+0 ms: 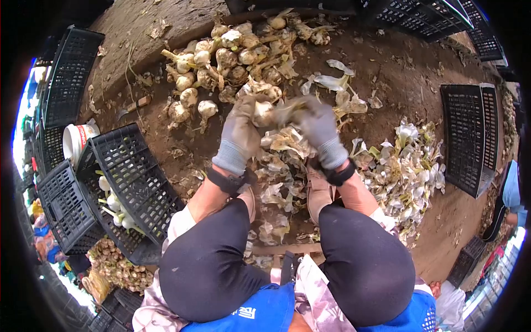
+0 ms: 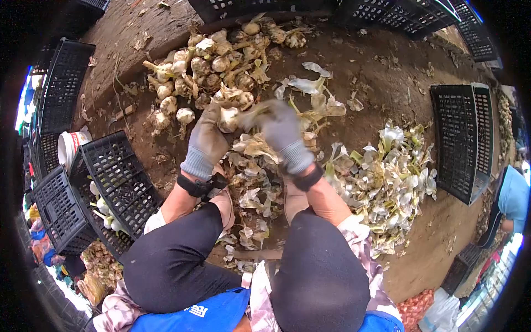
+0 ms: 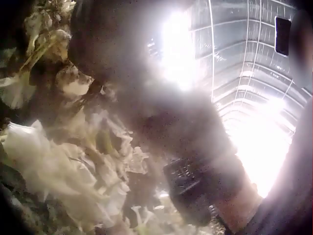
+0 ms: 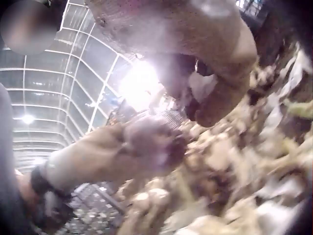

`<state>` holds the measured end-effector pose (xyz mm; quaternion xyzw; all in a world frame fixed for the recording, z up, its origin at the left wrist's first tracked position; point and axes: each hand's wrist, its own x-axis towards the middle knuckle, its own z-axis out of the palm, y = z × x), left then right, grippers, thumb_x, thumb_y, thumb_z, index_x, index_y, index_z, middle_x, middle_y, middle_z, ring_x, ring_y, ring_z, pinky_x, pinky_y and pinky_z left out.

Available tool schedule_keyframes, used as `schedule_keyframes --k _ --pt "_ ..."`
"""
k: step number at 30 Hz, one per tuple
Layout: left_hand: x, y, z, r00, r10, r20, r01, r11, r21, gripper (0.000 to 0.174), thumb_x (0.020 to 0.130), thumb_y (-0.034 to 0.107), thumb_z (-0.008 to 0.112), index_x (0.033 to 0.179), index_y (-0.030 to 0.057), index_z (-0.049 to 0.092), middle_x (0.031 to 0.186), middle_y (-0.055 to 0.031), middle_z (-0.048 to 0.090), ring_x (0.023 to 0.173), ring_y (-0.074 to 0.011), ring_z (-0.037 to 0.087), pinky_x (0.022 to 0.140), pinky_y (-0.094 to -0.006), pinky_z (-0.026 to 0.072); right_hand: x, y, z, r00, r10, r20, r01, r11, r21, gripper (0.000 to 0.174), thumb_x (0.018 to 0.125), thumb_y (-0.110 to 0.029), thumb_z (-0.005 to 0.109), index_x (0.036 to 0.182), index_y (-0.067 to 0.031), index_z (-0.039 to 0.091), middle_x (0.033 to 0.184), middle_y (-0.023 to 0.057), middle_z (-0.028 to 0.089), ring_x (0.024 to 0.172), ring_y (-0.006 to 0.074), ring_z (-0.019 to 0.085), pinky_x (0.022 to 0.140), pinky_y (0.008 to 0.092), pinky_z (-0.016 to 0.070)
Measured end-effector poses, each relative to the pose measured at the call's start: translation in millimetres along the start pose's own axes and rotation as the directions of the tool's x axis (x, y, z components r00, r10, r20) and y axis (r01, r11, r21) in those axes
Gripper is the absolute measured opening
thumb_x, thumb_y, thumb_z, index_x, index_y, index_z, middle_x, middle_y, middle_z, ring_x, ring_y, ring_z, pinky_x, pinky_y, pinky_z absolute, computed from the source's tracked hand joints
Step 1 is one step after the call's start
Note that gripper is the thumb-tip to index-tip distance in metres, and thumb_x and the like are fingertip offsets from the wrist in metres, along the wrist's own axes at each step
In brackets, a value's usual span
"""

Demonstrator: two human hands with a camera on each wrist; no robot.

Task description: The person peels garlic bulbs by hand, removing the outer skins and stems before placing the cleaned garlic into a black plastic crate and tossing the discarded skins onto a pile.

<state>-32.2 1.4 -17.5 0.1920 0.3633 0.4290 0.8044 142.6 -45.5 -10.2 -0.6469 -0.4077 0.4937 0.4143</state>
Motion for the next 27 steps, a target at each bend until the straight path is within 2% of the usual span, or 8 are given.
schedule_keyframes --k 3,6,9,13,16,20,24,27 --pt "-13 14 4 0.993 -0.115 -0.033 0.111 0.988 -0.11 0.03 0.095 0.022 0.045 0.119 0.0047 0.051 0.112 -0.0112 0.058 0.097 -0.0253 0.059 0.083 -0.0457 0.0497 10 8 -32 0.959 0.242 -0.145 -0.255 0.964 -0.079 0.023 0.078 -0.018 0.064 0.097 -0.0054 0.065 0.104 0.0154 0.06 0.092 0.0241 0.058 0.081 0.0299 0.0472" --pt "-12 9 11 0.995 -0.101 0.007 0.101 0.994 -0.052 0.033 0.094 0.015 0.044 0.126 0.0053 0.044 0.119 -0.0132 0.054 0.102 -0.0269 0.058 0.089 -0.0483 0.0481 -3 3 -29 0.905 -0.366 -0.217 -0.105 0.302 -0.948 0.036 0.08 -0.022 0.065 0.109 -0.0027 0.06 0.109 0.017 0.06 0.095 0.0228 0.059 0.084 0.0301 0.0454" --pt "-11 8 19 0.995 -0.097 0.019 0.099 0.988 -0.122 0.038 0.091 0.006 0.042 0.128 0.0001 0.038 0.117 -0.0163 0.053 0.101 -0.0285 0.058 0.089 -0.0463 0.0485 -3 -22 -22 0.984 -0.137 -0.114 0.145 0.987 0.064 0.043 0.081 -0.02 0.066 0.116 0.0022 0.054 0.108 0.0131 0.062 0.101 0.0207 0.057 0.087 0.0309 0.0442" --pt "-20 19 31 0.993 -0.027 0.118 0.011 0.99 0.139 0.042 0.09 0.014 0.047 0.127 -0.0041 0.038 0.114 -0.0133 0.053 0.098 -0.0218 0.057 0.086 -0.0343 0.0484 4 -35 5 0.994 0.032 0.104 -0.077 0.882 0.465 0.03 0.085 -0.012 0.062 0.112 -0.0001 0.058 0.095 0.0035 0.065 0.074 0.0099 0.061 0.061 0.0203 0.0479" --pt "-21 13 18 0.979 0.066 0.191 -0.145 0.889 0.435 0.056 0.091 0.037 0.055 0.128 -0.0023 0.04 0.117 -0.0081 0.051 0.106 -0.0157 0.052 0.093 -0.0289 0.043 -2 -50 0 0.954 0.205 0.219 -0.289 0.824 0.488 0.031 0.085 -0.018 0.065 0.111 -0.002 0.06 0.091 0.0027 0.066 0.068 0.0079 0.06 0.056 0.0207 0.0473" --pt "-17 -6 29 0.993 0.111 -0.043 -0.113 0.993 -0.041 0.048 0.089 0.044 0.053 0.119 0.0065 0.051 0.098 -0.005 0.062 0.077 -0.0182 0.06 0.066 -0.0341 0.0503 -9 -39 4 0.956 0.129 0.265 -0.283 0.649 0.706 0.033 0.085 -0.023 0.065 0.11 -0.0022 0.061 0.09 0.0042 0.066 0.07 0.0103 0.062 0.058 0.0231 0.0491" --pt "-17 4 23 0.981 -0.149 -0.124 0.136 0.985 -0.11 0.052 0.091 0.05 0.044 0.113 0.0038 0.05 0.094 -0.0094 0.061 0.075 -0.02 0.058 0.06 -0.0335 0.0469 -7 -23 -25 0.984 -0.029 -0.174 -0.022 0.959 -0.284 0.031 0.083 -0.021 0.066 0.107 -0.0023 0.061 0.092 0.0073 0.065 0.071 0.0129 0.061 0.059 0.0247 0.0498" --pt "-16 5 13 0.999 0.04 -0.022 -0.043 0.993 -0.107 0.046 0.094 0.041 0.044 0.116 0.0014 0.047 0.1 -0.0092 0.056 0.079 -0.0183 0.055 0.066 -0.0335 0.048 -10 -42 -33 0.975 -0.115 -0.189 0.089 0.986 -0.138 0.03 0.082 -0.022 0.067 0.103 -0.0019 0.061 0.09 0.0081 0.065 0.07 0.0136 0.061 0.059 0.0249 0.0496"
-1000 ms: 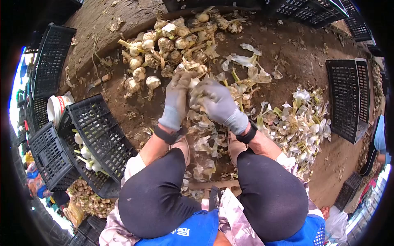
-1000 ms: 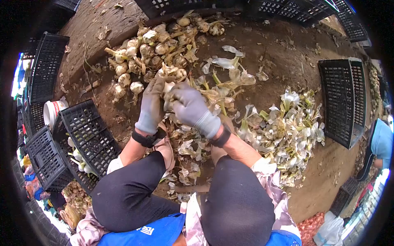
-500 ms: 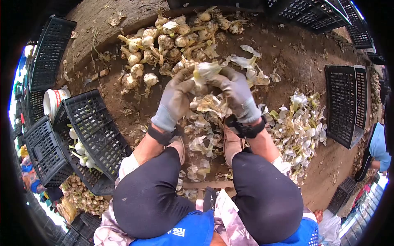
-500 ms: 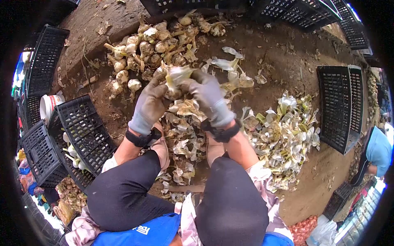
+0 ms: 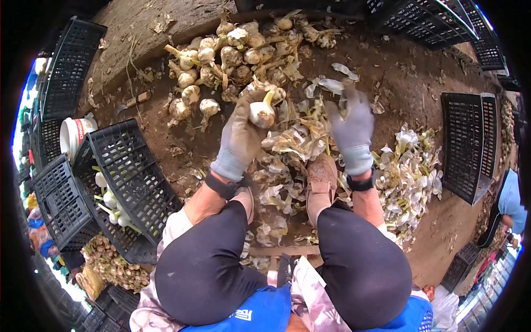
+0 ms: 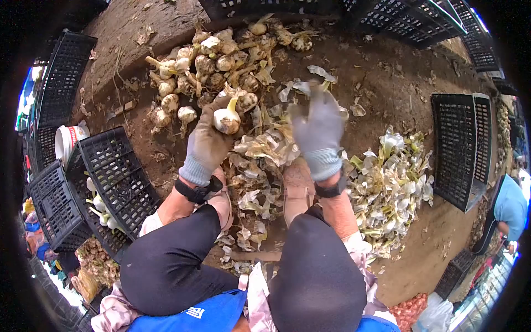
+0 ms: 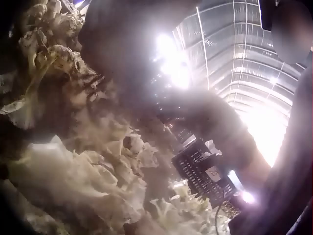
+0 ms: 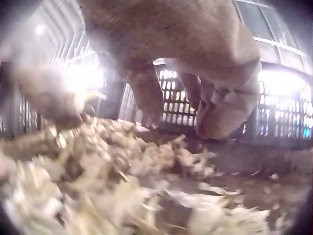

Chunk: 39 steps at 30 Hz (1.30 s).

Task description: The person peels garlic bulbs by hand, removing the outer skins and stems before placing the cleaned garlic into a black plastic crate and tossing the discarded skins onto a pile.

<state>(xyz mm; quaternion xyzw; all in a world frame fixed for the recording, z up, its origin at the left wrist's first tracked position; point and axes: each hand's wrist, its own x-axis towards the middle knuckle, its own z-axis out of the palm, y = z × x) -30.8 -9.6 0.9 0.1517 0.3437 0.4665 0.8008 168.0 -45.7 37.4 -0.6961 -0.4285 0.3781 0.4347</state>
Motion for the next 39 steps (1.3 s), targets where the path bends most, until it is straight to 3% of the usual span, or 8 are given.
schedule_keyframes --k 7,11,16,23,25,28,34,39 --pt "-12 11 19 0.98 0.025 0.198 -0.124 0.854 0.505 0.045 0.09 0.013 0.047 0.132 -0.0005 0.038 0.116 -0.0085 0.051 0.1 -0.0147 0.052 0.089 -0.0282 0.0436 -7 -17 43 0.888 0.296 0.353 -0.456 0.669 0.587 0.025 0.082 -0.02 0.067 0.095 -0.0004 0.062 0.081 0.0051 0.064 0.064 0.0102 0.058 0.056 0.0219 0.0471" --pt "-10 0 16 0.865 0.309 0.395 -0.501 0.564 0.656 0.053 0.086 0.019 0.061 0.13 -0.0011 0.04 0.107 -0.0067 0.053 0.083 -0.0107 0.054 0.066 -0.0188 0.0465 -7 -11 44 0.875 0.292 0.386 -0.483 0.585 0.651 0.022 0.083 -0.015 0.066 0.097 0.0008 0.061 0.081 0.0042 0.064 0.065 0.0094 0.059 0.057 0.0209 0.0476" --pt "-16 3 21 0.983 0.091 0.162 -0.139 0.936 0.324 0.049 0.087 0.013 0.059 0.129 -0.001 0.04 0.111 -0.0093 0.053 0.079 -0.0102 0.055 0.06 -0.0207 0.0482 -11 -4 40 0.852 0.265 0.45 -0.522 0.48 0.705 0.025 0.083 -0.008 0.064 0.105 0.0022 0.06 0.089 0.0055 0.065 0.07 0.011 0.062 0.064 0.0223 0.0515" --pt "-16 9 16 0.981 0.113 0.16 -0.163 0.925 0.344 0.049 0.085 0.013 0.062 0.128 -0.0008 0.042 0.111 -0.0106 0.053 0.087 -0.0148 0.056 0.066 -0.0248 0.0496 -7 -7 36 0.83 0.267 0.489 -0.549 0.538 0.639 0.029 0.082 -0.009 0.065 0.107 0.0033 0.06 0.087 0.0041 0.065 0.071 0.0101 0.061 0.063 0.0211 0.0491" --pt "-8 11 10 0.75 0.373 0.546 -0.63 0.154 0.761 0.053 0.081 0.017 0.067 0.126 -0.0017 0.046 0.112 -0.0122 0.052 0.099 -0.0193 0.053 0.08 -0.0292 0.047 -5 -15 33 0.86 0.222 0.461 -0.459 0.73 0.506 0.024 0.081 -0.008 0.063 0.101 0.0039 0.061 0.083 0.0031 0.064 0.067 0.0085 0.058 0.06 0.0209 0.0472" --pt "-10 10 16 0.667 0.358 0.653 -0.694 -0.02 0.72 0.056 0.078 0.023 0.07 0.123 -0.0033 0.05 0.113 -0.0136 0.051 0.105 -0.021 0.05 0.09 -0.0304 0.0411 -7 -10 42 0.919 0.172 0.355 -0.353 0.761 0.544 0.018 0.078 -0.004 0.059 0.094 0.0045 0.062 0.078 0.0029 0.062 0.062 0.0078 0.056 0.058 0.0214 0.0464" --pt "-16 -2 22 0.951 0.238 0.198 -0.309 0.788 0.533 0.051 0.086 0.027 0.064 0.125 0.0014 0.044 0.107 -0.0079 0.055 0.083 -0.0129 0.056 0.068 -0.0214 0.0482 -12 3 57 0.946 0.276 0.171 -0.32 0.708 0.63 0.014 0.074 -0.001 0.055 0.084 0.0051 0.063 0.071 0.003 0.061 0.059 0.0077 0.053 0.054 0.0218 0.0437" --pt "-6 -5 21 0.995 0.098 -0.015 -0.093 0.976 0.195 0.034 0.093 0.024 0.053 0.12 0.004 0.048 0.098 -0.0061 0.059 0.078 -0.0113 0.057 0.061 -0.0235 0.0508 -8 18 58 0.991 0.096 0.089 -0.118 0.948 0.296 0.016 0.076 -0.002 0.054 0.087 0.0057 0.062 0.073 0.0025 0.063 0.061 0.0066 0.052 0.056 0.0224 0.0436"
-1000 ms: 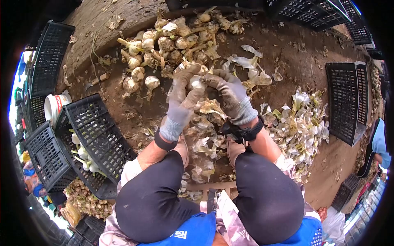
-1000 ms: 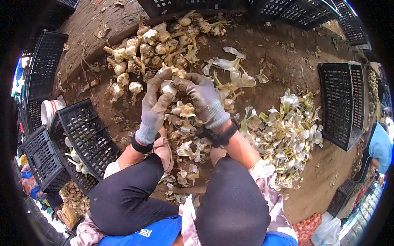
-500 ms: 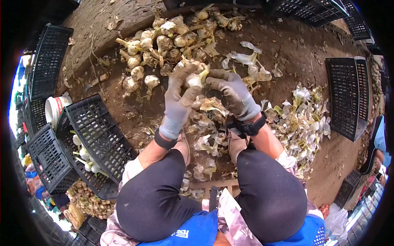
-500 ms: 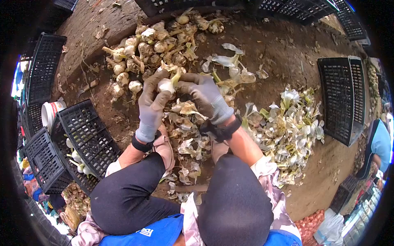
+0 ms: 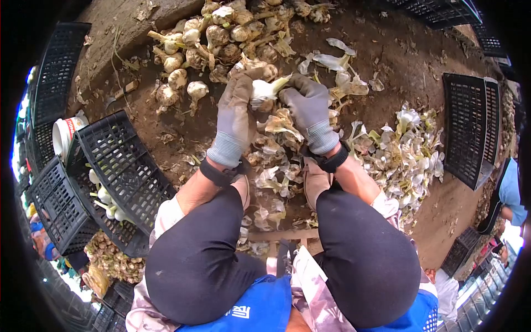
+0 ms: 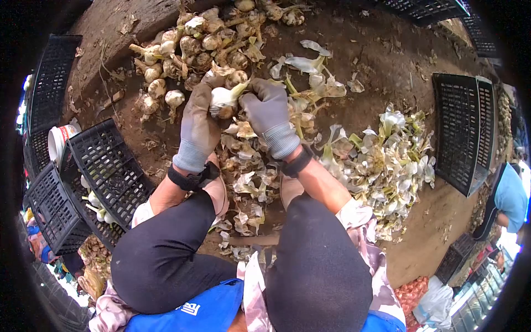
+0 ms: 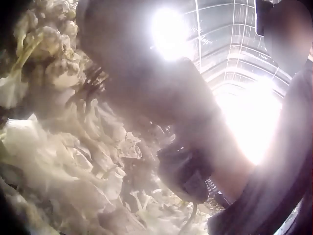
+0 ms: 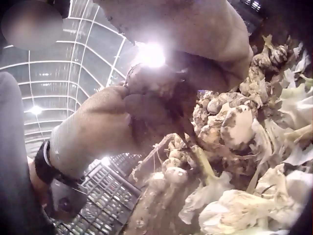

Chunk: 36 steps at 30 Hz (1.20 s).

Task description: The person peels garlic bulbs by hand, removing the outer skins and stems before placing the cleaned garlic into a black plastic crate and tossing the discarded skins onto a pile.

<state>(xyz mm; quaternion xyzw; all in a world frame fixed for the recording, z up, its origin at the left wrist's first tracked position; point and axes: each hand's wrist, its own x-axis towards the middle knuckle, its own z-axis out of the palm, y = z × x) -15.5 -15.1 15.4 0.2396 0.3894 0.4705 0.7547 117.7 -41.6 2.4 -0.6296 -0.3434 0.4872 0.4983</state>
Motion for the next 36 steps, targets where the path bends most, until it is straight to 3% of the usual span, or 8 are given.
schedule_keyframes --k 17,22,27,29,32,33,34,36 --pt "-5 18 -1 0.975 0.016 0.221 -0.12 0.877 0.465 0.044 0.082 0.005 0.057 0.122 -0.0032 0.044 0.107 -0.0127 0.056 0.095 -0.0207 0.058 0.084 -0.033 0.0502 0 1 -13 0.971 0.129 0.202 -0.206 0.883 0.422 0.036 0.075 -0.001 0.059 0.111 0.0039 0.057 0.096 0.007 0.064 0.083 0.0138 0.06 0.074 0.0234 0.0481" --pt "23 7 -30 0.972 -0.212 -0.104 0.146 0.885 -0.441 0.031 0.087 0.011 0.046 0.114 -0.0035 0.048 0.109 -0.0185 0.057 0.097 -0.0318 0.057 0.08 -0.0476 0.0491 -25 -13 -7 0.957 0.177 0.23 -0.226 0.952 0.207 0.035 0.074 0.002 0.055 0.108 0.0011 0.06 0.091 0.0063 0.065 0.082 0.0124 0.06 0.073 0.0227 0.048" --pt "33 16 -67 0.964 -0.265 -0.028 0.207 0.812 -0.545 0.032 0.089 0.013 0.043 0.117 -0.0002 0.048 0.112 -0.0186 0.057 0.093 -0.0301 0.059 0.071 -0.0381 0.0507 -50 1 -18 0.433 -0.001 0.901 0.216 0.971 -0.102 0.023 0.078 -0.005 0.052 0.097 -0.0005 0.064 0.084 0.0139 0.065 0.084 0.0202 0.063 0.077 0.0314 0.0489" --pt "24 17 -55 0.97 -0.237 0.051 0.231 0.839 -0.493 0.034 0.089 0.013 0.043 0.121 0.0002 0.046 0.114 -0.0203 0.057 0.095 -0.0305 0.059 0.071 -0.0359 0.0516 -34 -7 -24 0.722 0.148 0.676 0.456 0.634 -0.625 0.022 0.08 -0.011 0.056 0.096 0.0013 0.063 0.086 0.0201 0.063 0.086 0.0254 0.063 0.079 0.0351 0.0483" --pt "9 22 -21 0.979 -0.198 -0.057 0.179 0.955 -0.235 0.032 0.089 0.01 0.042 0.117 -0.0003 0.05 0.112 -0.0171 0.058 0.095 -0.0257 0.06 0.073 -0.0326 0.0512 -9 -19 -31 0.949 -0.043 0.312 0.105 0.977 -0.185 0.029 0.08 -0.017 0.064 0.102 0.0019 0.063 0.092 0.0136 0.066 0.08 0.0162 0.062 0.072 0.0287 0.0483" --pt "4 25 -16 0.988 0.097 0.121 -0.14 0.888 0.438 0.03 0.089 0.01 0.042 0.114 -0.001 0.053 0.11 -0.0151 0.059 0.093 -0.0227 0.06 0.074 -0.0309 0.0506 -2 -23 -30 0.967 -0.028 0.255 0.042 0.998 -0.051 0.03 0.079 -0.017 0.065 0.102 0.0021 0.063 0.093 0.0124 0.067 0.078 0.0144 0.061 0.071 0.0275 0.0482" --pt "2 27 -13 0.876 0.2 0.439 -0.483 0.336 0.809 0.028 0.089 0.01 0.042 0.11 -0.0018 0.055 0.109 -0.0131 0.06 0.091 -0.0197 0.059 0.075 -0.0293 0.05 2 -26 -26 0.957 0.0 0.291 0.013 0.999 -0.042 0.029 0.079 -0.016 0.065 0.1 0.003 0.064 0.09 0.0094 0.066 0.076 0.0117 0.059 0.069 0.0255 0.0478" --pt "3 25 -6 0.988 -0.042 0.151 -0.054 0.815 0.576 0.026 0.088 0.01 0.042 0.104 -0.0034 0.058 0.103 -0.0107 0.06 0.087 -0.0155 0.058 0.075 -0.0259 0.0489 5 -27 -24 0.946 0.037 0.323 -0.027 0.999 -0.037 0.027 0.078 -0.014 0.066 0.099 0.0038 0.064 0.087 0.0063 0.066 0.074 0.0089 0.057 0.067 0.0236 0.0473"
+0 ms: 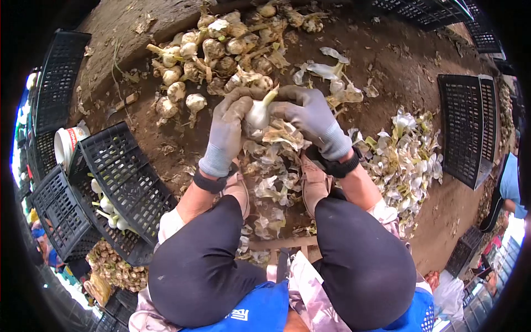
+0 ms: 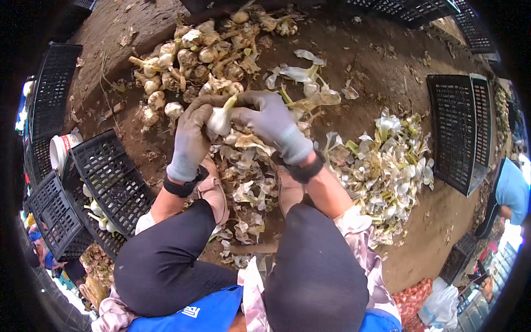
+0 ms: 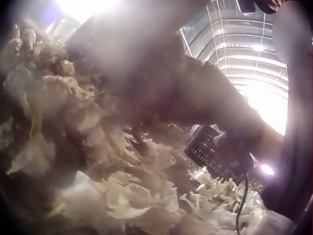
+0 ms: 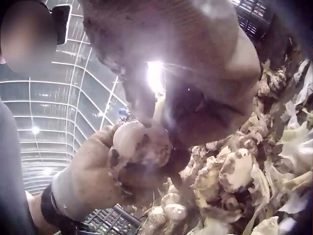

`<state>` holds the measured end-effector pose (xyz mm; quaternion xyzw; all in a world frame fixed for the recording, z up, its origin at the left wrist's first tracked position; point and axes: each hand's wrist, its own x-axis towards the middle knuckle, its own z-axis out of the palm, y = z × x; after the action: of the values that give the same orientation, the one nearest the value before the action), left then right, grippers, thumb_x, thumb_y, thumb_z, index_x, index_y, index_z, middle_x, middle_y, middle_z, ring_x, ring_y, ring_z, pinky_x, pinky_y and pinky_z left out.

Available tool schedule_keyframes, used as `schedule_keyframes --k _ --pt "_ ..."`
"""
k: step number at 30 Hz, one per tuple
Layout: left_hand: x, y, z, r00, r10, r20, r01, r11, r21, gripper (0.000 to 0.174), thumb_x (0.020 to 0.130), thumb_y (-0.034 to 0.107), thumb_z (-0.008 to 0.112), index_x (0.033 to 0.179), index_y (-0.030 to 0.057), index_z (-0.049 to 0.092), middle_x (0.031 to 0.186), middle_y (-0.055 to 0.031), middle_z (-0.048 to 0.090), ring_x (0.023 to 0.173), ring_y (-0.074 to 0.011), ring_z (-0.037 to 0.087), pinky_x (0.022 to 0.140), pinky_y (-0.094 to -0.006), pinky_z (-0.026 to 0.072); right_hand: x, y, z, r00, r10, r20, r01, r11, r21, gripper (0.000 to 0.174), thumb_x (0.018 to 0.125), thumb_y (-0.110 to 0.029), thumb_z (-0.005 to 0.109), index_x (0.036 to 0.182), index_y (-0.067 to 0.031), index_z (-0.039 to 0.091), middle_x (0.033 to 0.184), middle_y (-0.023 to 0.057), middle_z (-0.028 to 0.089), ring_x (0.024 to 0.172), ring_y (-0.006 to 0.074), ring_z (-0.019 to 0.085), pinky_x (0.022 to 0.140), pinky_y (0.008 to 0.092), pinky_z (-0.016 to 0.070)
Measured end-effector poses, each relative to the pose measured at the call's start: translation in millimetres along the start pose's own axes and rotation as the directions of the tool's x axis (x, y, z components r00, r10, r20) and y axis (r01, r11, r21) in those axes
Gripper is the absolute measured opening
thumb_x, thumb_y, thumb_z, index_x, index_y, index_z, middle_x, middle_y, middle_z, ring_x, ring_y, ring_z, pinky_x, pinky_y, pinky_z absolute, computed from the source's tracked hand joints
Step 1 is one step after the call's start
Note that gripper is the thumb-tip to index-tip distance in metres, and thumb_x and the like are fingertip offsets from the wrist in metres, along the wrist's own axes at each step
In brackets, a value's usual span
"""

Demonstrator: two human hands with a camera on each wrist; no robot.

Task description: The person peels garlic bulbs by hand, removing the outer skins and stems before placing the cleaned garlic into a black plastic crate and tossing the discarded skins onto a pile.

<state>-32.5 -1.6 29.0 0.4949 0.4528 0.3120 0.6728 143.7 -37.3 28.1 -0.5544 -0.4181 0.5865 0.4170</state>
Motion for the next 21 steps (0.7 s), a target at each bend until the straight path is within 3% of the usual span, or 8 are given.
schedule_keyframes --k 8,11,12,14,16,17,19,21 --pt "-7 -7 -2 0.99 -0.132 0.051 0.137 0.983 -0.121 0.023 0.09 0.014 0.044 0.099 -0.0012 0.059 0.09 -0.0067 0.062 0.074 -0.013 0.06 0.064 -0.0226 0.0502 -2 24 0 0.992 0.123 0.041 -0.129 0.96 0.247 0.018 0.078 -0.007 0.064 0.093 0.0033 0.065 0.081 0.0052 0.067 0.067 0.0077 0.06 0.062 0.0205 0.048" --pt "-3 -22 -1 0.918 -0.371 0.136 0.363 0.655 -0.662 0.023 0.092 0.018 0.044 0.1 0.0013 0.059 0.091 -0.0088 0.063 0.077 -0.0188 0.064 0.059 -0.0294 0.0558 -3 33 8 0.98 0.191 -0.059 -0.135 0.851 0.508 0.016 0.079 -0.004 0.061 0.092 0.0047 0.064 0.081 0.0067 0.066 0.068 0.0098 0.061 0.062 0.0212 0.0484" --pt "0 -18 -6 0.886 -0.346 0.308 0.463 0.63 -0.624 0.025 0.092 0.018 0.046 0.105 0.0009 0.059 0.091 -0.009 0.063 0.079 -0.0181 0.063 0.065 -0.0288 0.0544 -3 36 8 0.981 0.183 -0.063 -0.126 0.851 0.509 0.016 0.079 -0.004 0.061 0.092 0.0047 0.064 0.081 0.0067 0.066 0.068 0.0098 0.061 0.062 0.0212 0.0484" --pt "2 -17 -1 0.983 -0.109 0.148 0.109 0.994 0.007 0.029 0.092 0.02 0.047 0.112 0.001 0.057 0.095 -0.0089 0.062 0.082 -0.0167 0.062 0.072 -0.029 0.0516 -6 40 6 0.976 0.149 -0.159 -0.045 0.853 0.521 0.015 0.079 -0.002 0.059 0.091 0.0045 0.064 0.08 0.0059 0.066 0.069 0.0103 0.061 0.062 0.0224 0.0483" --pt "2 -20 -5 0.985 0.122 0.121 -0.148 0.96 0.236 0.03 0.092 0.02 0.047 0.114 0.0011 0.056 0.098 -0.0083 0.061 0.084 -0.0159 0.061 0.074 -0.0289 0.0503 -11 25 8 0.949 0.19 -0.251 -0.072 0.907 0.416 0.013 0.077 -0.002 0.056 0.085 0.003 0.066 0.074 0.0073 0.064 0.067 0.0139 0.061 0.062 0.0243 0.048" --pt "2 -22 -7 0.929 0.341 0.143 -0.367 0.811 0.456 0.031 0.092 0.019 0.047 0.116 0.0012 0.055 0.101 -0.0078 0.06 0.085 -0.0151 0.06 0.075 -0.0289 0.049 -12 24 10 0.946 -0.064 -0.317 0.083 0.995 0.046 0.013 0.075 -0.003 0.056 0.082 0.0026 0.065 0.072 0.0088 0.063 0.065 0.0161 0.061 0.061 0.025 0.0478" --pt "-2 -19 4 0.96 0.235 0.149 -0.274 0.895 0.352 0.031 0.092 0.018 0.047 0.117 0.0015 0.054 0.102 -0.0072 0.059 0.084 -0.0145 0.059 0.073 -0.0279 0.049 -10 22 14 0.801 -0.56 -0.213 0.399 0.764 -0.508 0.012 0.071 -0.005 0.055 0.073 0.002 0.064 0.064 0.0126 0.057 0.062 0.0217 0.059 0.059 0.0268 0.0472" --pt "-8 -21 24 0.996 -0.046 0.082 0.058 0.987 -0.147 0.025 0.092 0.013 0.047 0.113 0.0027 0.052 0.099 -0.0071 0.058 0.08 -0.0133 0.059 0.069 -0.0249 0.0486 -11 18 17 0.826 -0.509 -0.241 0.373 0.815 -0.443 0.011 0.072 -0.004 0.055 0.075 0.0024 0.064 0.065 0.0114 0.058 0.063 0.0202 0.06 0.058 0.0269 0.0473"
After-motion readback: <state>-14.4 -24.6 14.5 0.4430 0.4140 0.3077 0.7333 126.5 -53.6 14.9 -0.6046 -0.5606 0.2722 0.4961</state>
